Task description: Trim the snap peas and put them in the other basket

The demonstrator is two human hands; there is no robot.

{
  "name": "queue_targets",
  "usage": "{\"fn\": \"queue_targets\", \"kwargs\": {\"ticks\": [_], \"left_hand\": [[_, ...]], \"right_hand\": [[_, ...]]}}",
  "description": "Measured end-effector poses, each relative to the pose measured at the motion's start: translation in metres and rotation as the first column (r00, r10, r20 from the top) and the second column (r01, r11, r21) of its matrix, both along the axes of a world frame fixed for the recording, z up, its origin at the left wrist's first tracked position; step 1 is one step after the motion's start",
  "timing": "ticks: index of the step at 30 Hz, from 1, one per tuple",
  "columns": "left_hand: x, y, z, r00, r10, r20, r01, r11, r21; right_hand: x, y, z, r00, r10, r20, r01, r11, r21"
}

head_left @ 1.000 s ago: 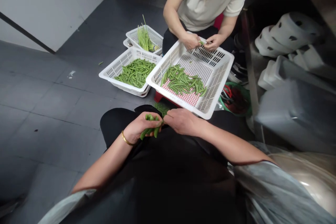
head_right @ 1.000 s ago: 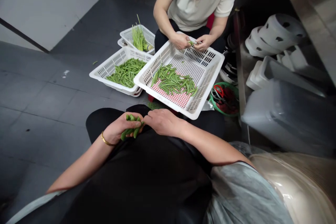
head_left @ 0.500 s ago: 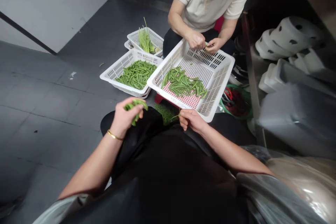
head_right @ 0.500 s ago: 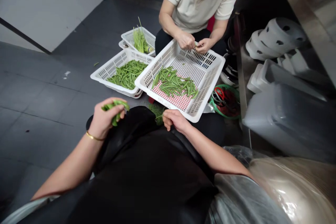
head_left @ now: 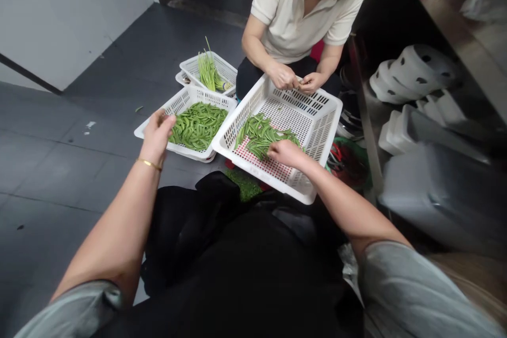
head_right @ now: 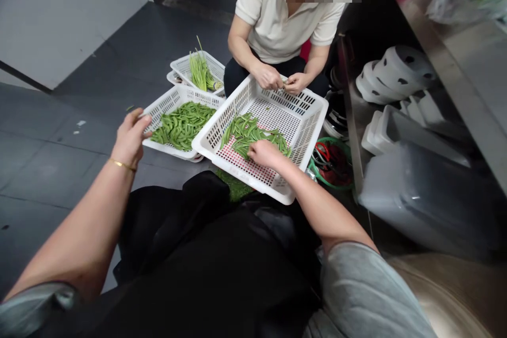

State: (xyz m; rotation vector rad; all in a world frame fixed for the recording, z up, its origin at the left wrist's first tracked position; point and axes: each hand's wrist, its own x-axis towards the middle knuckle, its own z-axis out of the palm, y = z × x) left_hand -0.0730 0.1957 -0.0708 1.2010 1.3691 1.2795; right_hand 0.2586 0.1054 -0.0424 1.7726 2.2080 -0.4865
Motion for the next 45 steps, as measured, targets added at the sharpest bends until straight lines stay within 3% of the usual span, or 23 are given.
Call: {"fn": "queue_targets", "kwargs": {"ticks": [2,4,7,10,12,14,15,16,18,20,22,23,25,27,30,33,35,37,39,42,45], "left_hand": [[0.012,-0.039,0.0,0.998,-0.042,0.042,0.044,0.998,-0.052],[0.023,-0.082,0.003,0.965,-0.236,0.114,0.253,0.952,-0.172],[0.033,-0.136,0.009,0.932,-0.334,0.141,0.361,0.891,-0.276],[0.033,-0.163,0.016,0.916,-0.37,0.156,0.401,0.857,-0.325],[0.035,-0.169,0.022,0.907,-0.387,0.168,0.421,0.847,-0.323],[0.044,-0.171,0.03,0.899,-0.405,0.167,0.438,0.849,-0.294],[0.05,-0.171,0.033,0.892,-0.42,0.166,0.451,0.849,-0.275],[0.058,-0.172,0.037,0.88,-0.443,0.172,0.474,0.842,-0.258],[0.073,-0.174,0.041,0.836,-0.508,0.208,0.547,0.801,-0.242],[0.085,-0.179,0.041,0.803,-0.537,0.26,0.592,0.768,-0.245],[0.09,-0.185,0.038,0.816,-0.475,0.33,0.562,0.786,-0.257],[0.09,-0.188,0.036,0.83,-0.416,0.372,0.525,0.808,-0.266],[0.086,-0.195,0.033,0.843,-0.293,0.45,0.449,0.845,-0.291],[0.082,-0.2,0.032,0.848,-0.218,0.483,0.401,0.86,-0.316],[0.081,-0.205,0.032,0.853,-0.172,0.493,0.37,0.865,-0.338],[0.083,-0.207,0.032,0.836,-0.161,0.525,0.384,0.854,-0.35],[0.084,-0.207,0.032,0.821,-0.192,0.538,0.425,0.835,-0.349],[0.085,-0.209,0.032,0.787,-0.274,0.552,0.512,0.789,-0.339],[0.084,-0.211,0.033,0.726,-0.369,0.581,0.617,0.722,-0.313],[0.079,-0.213,0.036,0.62,-0.472,0.626,0.735,0.628,-0.255],[0.068,-0.213,0.039,0.568,-0.538,0.623,0.797,0.549,-0.253]], "right_hand": [[-0.009,0.032,-0.027,0.999,-0.007,0.035,0.008,1.0,-0.011],[-0.024,0.053,-0.053,0.999,0.004,0.038,-0.003,0.999,-0.036],[-0.041,0.068,-0.073,1.0,-0.003,0.026,0.004,0.998,-0.058],[-0.033,0.068,-0.061,0.999,-0.052,-0.004,0.052,0.999,-0.015],[-0.02,0.057,-0.038,0.996,-0.088,-0.027,0.09,0.995,0.05],[-0.011,0.034,-0.012,0.981,-0.118,-0.155,0.132,0.987,0.087],[-0.011,0.018,0.0,0.948,-0.127,-0.292,0.15,0.987,0.056],[-0.015,0.001,0.01,0.854,-0.153,-0.497,0.168,0.986,-0.016],[-0.031,-0.034,0.022,0.53,-0.249,-0.81,0.076,0.966,-0.248],[-0.051,-0.064,0.025,0.341,-0.343,-0.875,0.0,0.931,-0.365],[-0.064,-0.085,0.025,0.29,-0.335,-0.896,0.046,0.94,-0.337],[-0.066,-0.094,0.024,0.313,-0.283,-0.906,0.087,0.959,-0.27],[-0.066,-0.108,0.025,0.445,-0.101,-0.89,0.107,0.993,-0.059],[-0.062,-0.121,0.025,0.596,0.142,-0.79,0.003,0.984,0.18],[-0.06,-0.135,0.023,0.72,0.414,-0.557,-0.128,0.868,0.479],[-0.062,-0.141,0.017,0.806,0.463,-0.369,-0.135,0.75,0.647],[-0.066,-0.144,0.016,0.787,0.492,-0.373,-0.135,0.726,0.674],[-0.07,-0.147,0.017,0.684,0.531,-0.5,-0.141,0.769,0.623],[-0.07,-0.15,0.019,0.549,0.467,-0.693,-0.152,0.872,0.466],[-0.056,-0.146,0.017,0.401,0.127,-0.907,-0.07,0.992,0.108],[-0.025,-0.127,0.013,0.237,-0.136,-0.962,0.231,0.97,-0.08]]}}
